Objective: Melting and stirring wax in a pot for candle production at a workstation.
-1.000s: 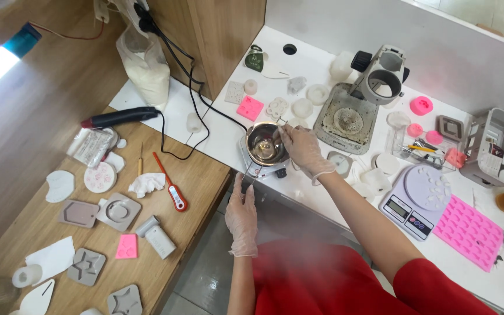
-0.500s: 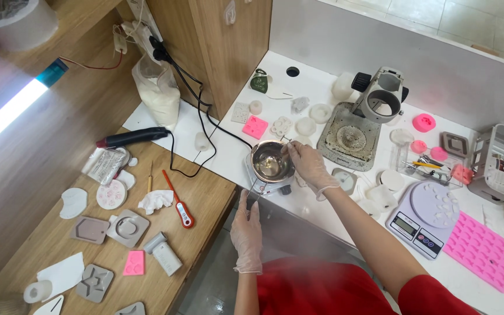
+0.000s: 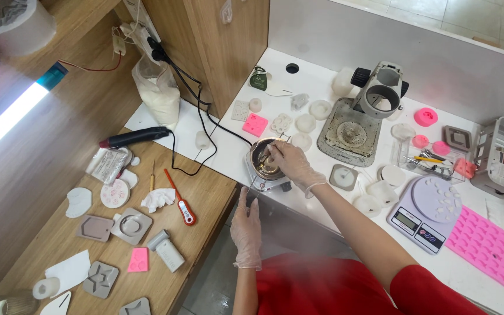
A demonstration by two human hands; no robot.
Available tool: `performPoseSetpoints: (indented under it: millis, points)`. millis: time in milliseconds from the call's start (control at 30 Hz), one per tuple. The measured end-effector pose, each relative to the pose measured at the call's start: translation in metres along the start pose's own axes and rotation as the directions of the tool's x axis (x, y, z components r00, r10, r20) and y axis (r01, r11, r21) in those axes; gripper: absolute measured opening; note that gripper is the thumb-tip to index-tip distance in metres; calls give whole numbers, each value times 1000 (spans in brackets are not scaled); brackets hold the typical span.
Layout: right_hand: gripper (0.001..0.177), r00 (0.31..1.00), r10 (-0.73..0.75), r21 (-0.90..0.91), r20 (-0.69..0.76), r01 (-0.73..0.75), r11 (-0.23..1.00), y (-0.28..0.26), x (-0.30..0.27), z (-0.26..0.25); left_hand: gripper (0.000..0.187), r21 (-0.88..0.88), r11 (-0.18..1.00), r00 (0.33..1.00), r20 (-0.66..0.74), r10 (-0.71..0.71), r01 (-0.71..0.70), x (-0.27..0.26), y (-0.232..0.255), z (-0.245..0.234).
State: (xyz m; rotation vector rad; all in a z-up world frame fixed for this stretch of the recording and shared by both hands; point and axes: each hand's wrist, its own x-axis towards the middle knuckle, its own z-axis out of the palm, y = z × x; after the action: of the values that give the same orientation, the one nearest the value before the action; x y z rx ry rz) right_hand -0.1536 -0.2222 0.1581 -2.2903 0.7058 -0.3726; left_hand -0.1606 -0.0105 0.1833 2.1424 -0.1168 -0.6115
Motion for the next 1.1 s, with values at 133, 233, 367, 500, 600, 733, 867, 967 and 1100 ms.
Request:
performPoseSetpoints:
  millis: [133, 233, 367, 500, 600, 733, 867, 967, 1100]
  points:
    - [30, 986, -147, -328, -77, 114, 938, 14, 19, -1, 64, -125, 990, 997, 57, -59, 65, -6, 12, -12]
    - [33, 988, -122, -444, -90, 70, 893, 16, 16, -10, 56, -108, 986, 983, 145, -114, 130, -12, 27, -25]
    - [39, 998, -38, -358, -55, 16, 934, 19, 12, -1, 50, -125, 981, 977, 171, -125, 147, -7, 17, -17]
    - [35, 999, -10, -172, -36, 3, 985, 18, 17, 6, 58, 57, 997, 999, -26, 47, -45, 11, -17, 8]
    - [33, 994, -13, -282, -107, -18, 959, 31, 31, 9, 61, 49, 998, 998, -36, 53, -51, 13, -20, 10]
    - [38, 994, 21, -280, -109, -51, 959, 29, 24, 3, 59, -2, 1000, 1000, -2, -9, 9, 6, -6, 4]
    - [45, 995, 97, -178, 24, -91, 980, 10, 9, -11, 59, 20, 999, 999, 24, -30, 30, 8, -6, 4]
    - [42, 996, 90, -325, -1, -86, 942, 23, 17, -13, 56, 30, 999, 999, 20, -44, 43, 7, -4, 4]
    - [34, 994, -34, -382, -100, -7, 924, 34, 24, -5, 58, 41, 997, 998, 17, -66, 65, 5, -2, 2]
